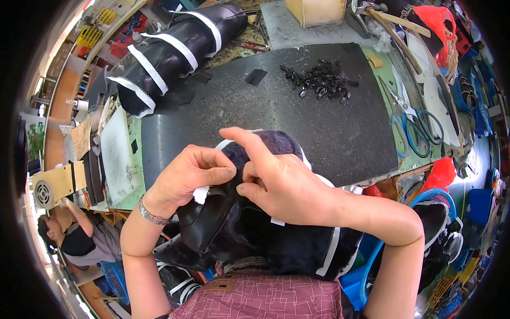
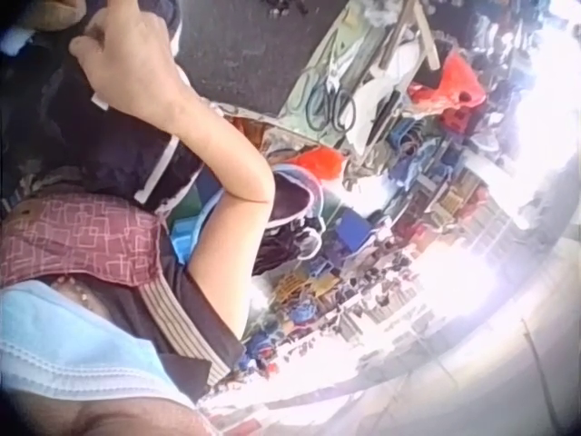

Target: Trimming excess lining and material from shoe upper components using scissors.

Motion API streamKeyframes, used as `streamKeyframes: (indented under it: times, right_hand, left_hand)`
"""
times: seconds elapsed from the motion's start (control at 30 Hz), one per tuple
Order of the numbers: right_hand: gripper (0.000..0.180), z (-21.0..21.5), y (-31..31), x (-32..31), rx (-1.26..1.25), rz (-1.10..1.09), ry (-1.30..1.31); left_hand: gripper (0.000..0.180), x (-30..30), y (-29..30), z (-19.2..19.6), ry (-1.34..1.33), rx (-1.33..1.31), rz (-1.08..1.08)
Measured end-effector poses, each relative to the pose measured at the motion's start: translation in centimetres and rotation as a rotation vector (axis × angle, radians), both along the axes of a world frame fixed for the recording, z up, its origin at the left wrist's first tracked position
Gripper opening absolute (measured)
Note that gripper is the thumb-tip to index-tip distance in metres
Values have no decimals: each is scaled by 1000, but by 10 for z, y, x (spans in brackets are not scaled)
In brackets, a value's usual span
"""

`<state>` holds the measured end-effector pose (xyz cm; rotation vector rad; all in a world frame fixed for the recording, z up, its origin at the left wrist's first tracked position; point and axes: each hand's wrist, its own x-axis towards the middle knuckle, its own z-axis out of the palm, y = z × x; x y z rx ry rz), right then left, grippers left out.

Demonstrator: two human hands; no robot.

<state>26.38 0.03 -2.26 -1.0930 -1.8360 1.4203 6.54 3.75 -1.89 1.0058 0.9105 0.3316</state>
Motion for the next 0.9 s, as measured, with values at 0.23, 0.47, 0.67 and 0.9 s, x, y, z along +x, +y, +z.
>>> streamKeyframes:
  times: [0.23, 0.47, 0.67, 0.9]
  right_hand:
    - [25, -18, -6, -3, 1016, -84, -173]
    - [23, -25, -15, -14, 1403, -129, -294]
    - [20, -31, -17, -15, 1428, -183, -280]
    - [11, -11, -4, -18, 1476, -137, -380]
  left_hand:
    - [11, 3, -4, 1, -6, 21, 63]
    - [11, 7, -13, -2, -36, 133, 168]
    - [11, 6, -10, -1, -46, 118, 137]
    - [12, 4, -3, 1, 46, 495, 203]
